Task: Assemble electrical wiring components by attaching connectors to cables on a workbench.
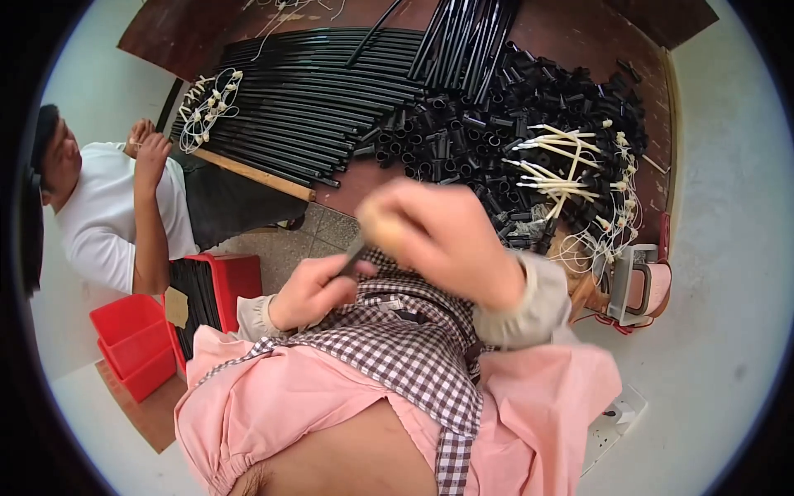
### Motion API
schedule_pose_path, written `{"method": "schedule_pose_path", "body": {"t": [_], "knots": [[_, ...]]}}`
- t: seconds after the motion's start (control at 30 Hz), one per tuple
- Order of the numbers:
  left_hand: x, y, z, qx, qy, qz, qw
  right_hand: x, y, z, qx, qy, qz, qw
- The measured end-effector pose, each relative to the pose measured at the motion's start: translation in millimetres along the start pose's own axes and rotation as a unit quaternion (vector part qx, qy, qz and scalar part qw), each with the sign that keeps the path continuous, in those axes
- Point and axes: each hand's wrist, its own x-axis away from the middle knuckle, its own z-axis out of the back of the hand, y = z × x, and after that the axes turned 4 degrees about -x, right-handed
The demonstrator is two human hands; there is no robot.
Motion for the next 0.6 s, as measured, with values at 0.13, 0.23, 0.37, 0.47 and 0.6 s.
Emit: {"method": "schedule_pose_path", "body": {"t": [0.13, 0.23, 0.37, 0.47, 0.6], "knots": [[45, -22, 28, 0.059, -0.075, 0.293, 0.951, -71, 90, -39, 0.413, -0.005, 0.184, 0.892], [59, -15, 30, 0.046, -0.056, 0.311, 0.948, -72, 122, -61, 0.604, -0.046, 0.151, 0.781], [41, -7, 23, 0.006, -0.052, 0.263, 0.963, -52, 93, -42, 0.502, -0.059, 0.142, 0.851], [32, -19, 17, -0.096, 0.024, 0.065, 0.993, -10, 54, -7, 0.212, -0.054, 0.023, 0.976], [4, -19, 12, -0.121, -0.101, -0.009, 0.987, 54, 35, 2, -0.041, -0.001, -0.105, 0.994]]}}
